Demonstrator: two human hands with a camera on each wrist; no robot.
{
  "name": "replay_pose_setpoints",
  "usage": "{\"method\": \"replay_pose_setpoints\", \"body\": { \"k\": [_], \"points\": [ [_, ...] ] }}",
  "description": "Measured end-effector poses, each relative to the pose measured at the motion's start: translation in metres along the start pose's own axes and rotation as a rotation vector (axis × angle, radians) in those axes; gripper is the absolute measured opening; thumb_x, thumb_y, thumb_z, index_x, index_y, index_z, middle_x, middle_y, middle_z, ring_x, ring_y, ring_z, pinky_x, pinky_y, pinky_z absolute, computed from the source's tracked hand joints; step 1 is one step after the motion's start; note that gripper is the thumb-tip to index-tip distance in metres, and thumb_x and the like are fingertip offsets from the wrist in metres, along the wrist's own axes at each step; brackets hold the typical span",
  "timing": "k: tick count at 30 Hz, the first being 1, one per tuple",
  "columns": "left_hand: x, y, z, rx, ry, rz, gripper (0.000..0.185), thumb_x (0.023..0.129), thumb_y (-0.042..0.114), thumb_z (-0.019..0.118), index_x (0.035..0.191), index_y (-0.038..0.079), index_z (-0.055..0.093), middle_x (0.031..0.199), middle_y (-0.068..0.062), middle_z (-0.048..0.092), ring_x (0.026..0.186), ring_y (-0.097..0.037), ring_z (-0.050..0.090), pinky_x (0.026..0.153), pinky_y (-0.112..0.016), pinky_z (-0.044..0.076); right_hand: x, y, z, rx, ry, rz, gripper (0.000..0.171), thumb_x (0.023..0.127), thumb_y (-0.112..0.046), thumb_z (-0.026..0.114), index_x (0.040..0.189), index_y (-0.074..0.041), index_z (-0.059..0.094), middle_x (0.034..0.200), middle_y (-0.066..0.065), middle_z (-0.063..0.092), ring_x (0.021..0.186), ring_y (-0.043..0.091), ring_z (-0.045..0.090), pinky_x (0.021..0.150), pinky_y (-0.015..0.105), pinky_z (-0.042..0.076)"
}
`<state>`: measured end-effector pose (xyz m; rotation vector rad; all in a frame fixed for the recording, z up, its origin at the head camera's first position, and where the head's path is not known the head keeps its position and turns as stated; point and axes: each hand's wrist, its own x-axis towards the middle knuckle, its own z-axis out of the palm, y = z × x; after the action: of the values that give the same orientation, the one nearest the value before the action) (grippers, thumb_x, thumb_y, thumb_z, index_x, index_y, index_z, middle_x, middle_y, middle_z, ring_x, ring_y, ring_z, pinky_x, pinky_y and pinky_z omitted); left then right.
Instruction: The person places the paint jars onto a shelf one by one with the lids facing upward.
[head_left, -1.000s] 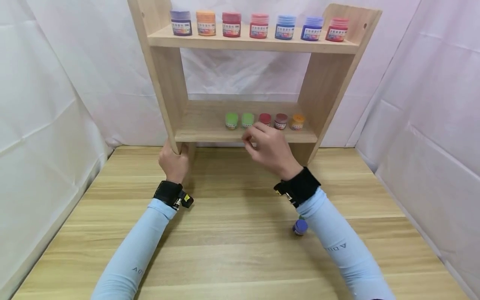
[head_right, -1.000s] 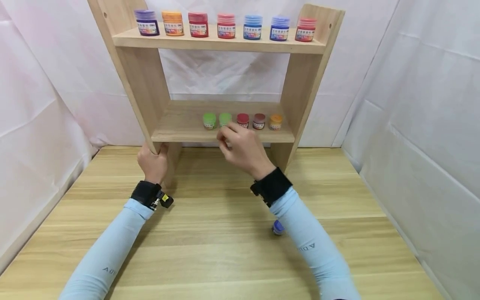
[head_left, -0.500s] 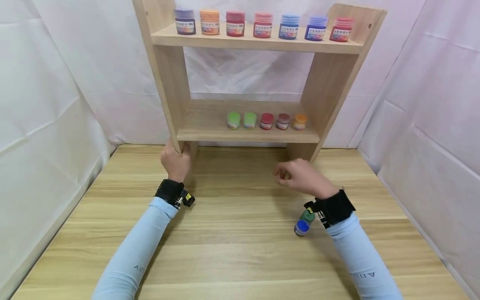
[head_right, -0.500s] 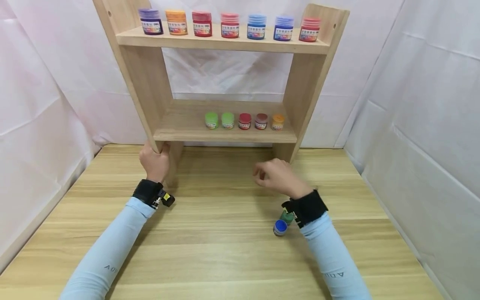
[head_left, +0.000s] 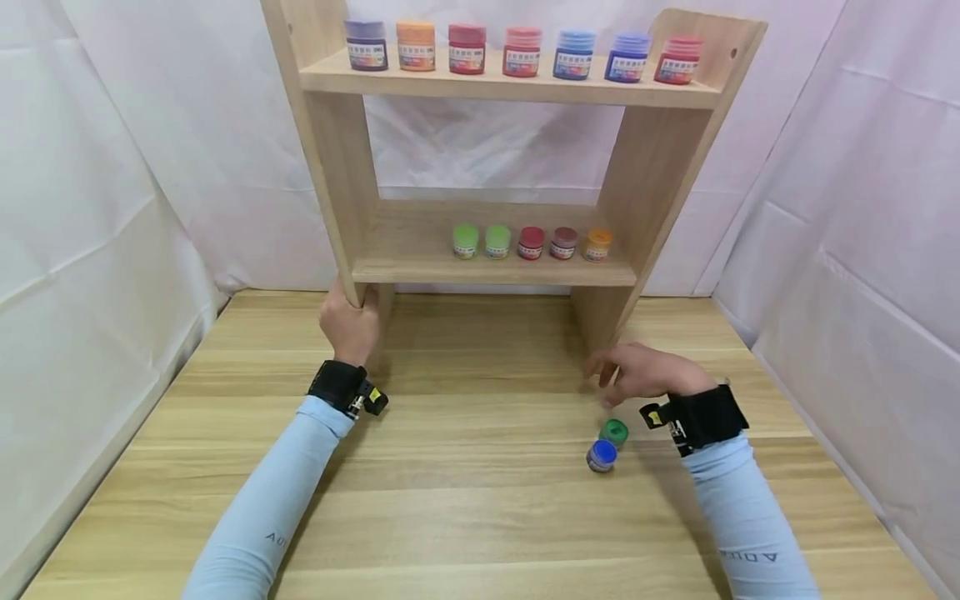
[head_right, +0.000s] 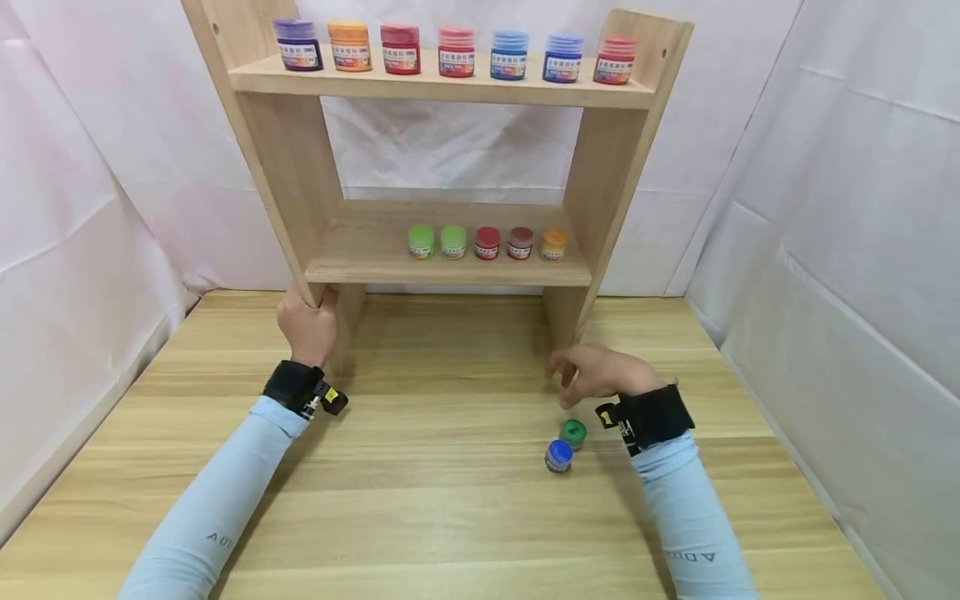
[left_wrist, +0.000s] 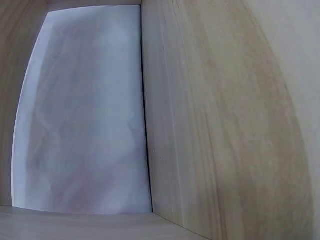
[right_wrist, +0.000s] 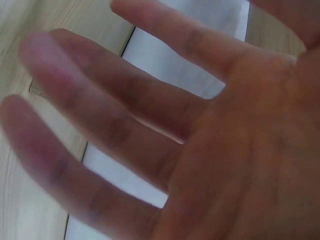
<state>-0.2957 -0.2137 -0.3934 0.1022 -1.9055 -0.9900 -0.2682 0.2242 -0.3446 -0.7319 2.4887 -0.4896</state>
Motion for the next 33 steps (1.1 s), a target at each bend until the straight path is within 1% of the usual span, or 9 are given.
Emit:
{"method": "replay_pose_setpoints", "body": {
  "k": [3,7,10,15,22,27,30,33],
  "points": [
    [0.000,-0.001,-0.001,-0.001,0.006,0.001,0.024,0.095,0.015,0.067,0.111,-0.003,0.069,0.088,-0.022,0.067,0.074,-0.034,0.057,0.068,-0.043,0.038,0.001,-0.001,0.000,0.010,-0.047,0.035,0.041,0.084,-0.012,0.082,0.122,-0.010,0.068,0.117,0.017,0.069,0.104,0.026,0.065,0.080,0.036,0.056],
    [0.000,-0.002,0.000,-0.006,0.007,-0.002,0.024,0.095,0.016,0.067,0.110,-0.003,0.069,0.090,-0.023,0.068,0.074,-0.035,0.057,0.068,-0.045,0.039,0.006,0.001,0.004,0.064,-0.104,0.098,0.035,0.081,-0.004,0.080,0.113,-0.008,0.067,0.106,0.013,0.068,0.091,0.021,0.061,0.072,0.030,0.052],
    [-0.001,-0.002,0.000,-0.008,0.008,-0.003,0.024,0.095,0.015,0.068,0.111,-0.003,0.069,0.091,-0.023,0.069,0.075,-0.035,0.058,0.069,-0.046,0.040,0.008,0.003,0.008,0.100,-0.122,0.133,0.032,0.081,-0.002,0.079,0.109,-0.006,0.065,0.098,0.008,0.066,0.082,0.017,0.059,0.067,0.028,0.049],
    [-0.001,-0.002,0.001,-0.010,0.013,-0.006,0.026,0.094,0.016,0.069,0.113,-0.002,0.069,0.096,-0.023,0.072,0.079,-0.037,0.062,0.070,-0.049,0.043,0.008,0.004,0.008,0.118,-0.133,0.129,0.029,0.083,-0.003,0.078,0.109,-0.005,0.066,0.099,0.008,0.067,0.080,0.016,0.059,0.066,0.029,0.049],
    [0.000,-0.003,0.002,-0.017,0.005,-0.006,0.028,0.096,0.015,0.067,0.118,-0.002,0.069,0.103,-0.023,0.073,0.083,-0.037,0.065,0.073,-0.049,0.047,0.007,0.006,0.007,0.219,-0.193,0.099,0.031,0.079,0.000,0.079,0.109,-0.002,0.068,0.103,0.012,0.068,0.082,0.016,0.060,0.065,0.027,0.048],
    [-0.001,-0.002,0.001,-0.015,-0.004,-0.008,0.029,0.096,0.017,0.067,0.120,0.000,0.069,0.106,-0.022,0.074,0.085,-0.037,0.067,0.072,-0.049,0.047,0.008,0.007,0.008,0.180,-0.197,0.062,0.023,0.081,0.000,0.077,0.103,-0.002,0.073,0.098,0.008,0.068,0.079,0.014,0.058,0.062,0.025,0.047],
    [-0.001,-0.002,0.000,-0.009,-0.002,-0.012,0.029,0.095,0.016,0.068,0.119,0.000,0.069,0.105,-0.022,0.074,0.088,-0.039,0.069,0.073,-0.051,0.048,0.009,0.007,0.009,0.143,-0.188,0.065,0.015,0.084,0.000,0.076,0.098,-0.004,0.074,0.093,0.004,0.068,0.077,0.013,0.057,0.063,0.026,0.048],
    [-0.001,-0.001,-0.001,-0.005,0.000,-0.019,0.029,0.093,0.015,0.068,0.117,0.000,0.069,0.103,-0.023,0.074,0.088,-0.040,0.068,0.073,-0.052,0.047,0.010,0.007,0.010,0.131,-0.184,0.079,0.010,0.087,0.000,0.073,0.096,-0.004,0.074,0.090,0.001,0.067,0.076,0.013,0.058,0.066,0.029,0.050]
  ]
}}
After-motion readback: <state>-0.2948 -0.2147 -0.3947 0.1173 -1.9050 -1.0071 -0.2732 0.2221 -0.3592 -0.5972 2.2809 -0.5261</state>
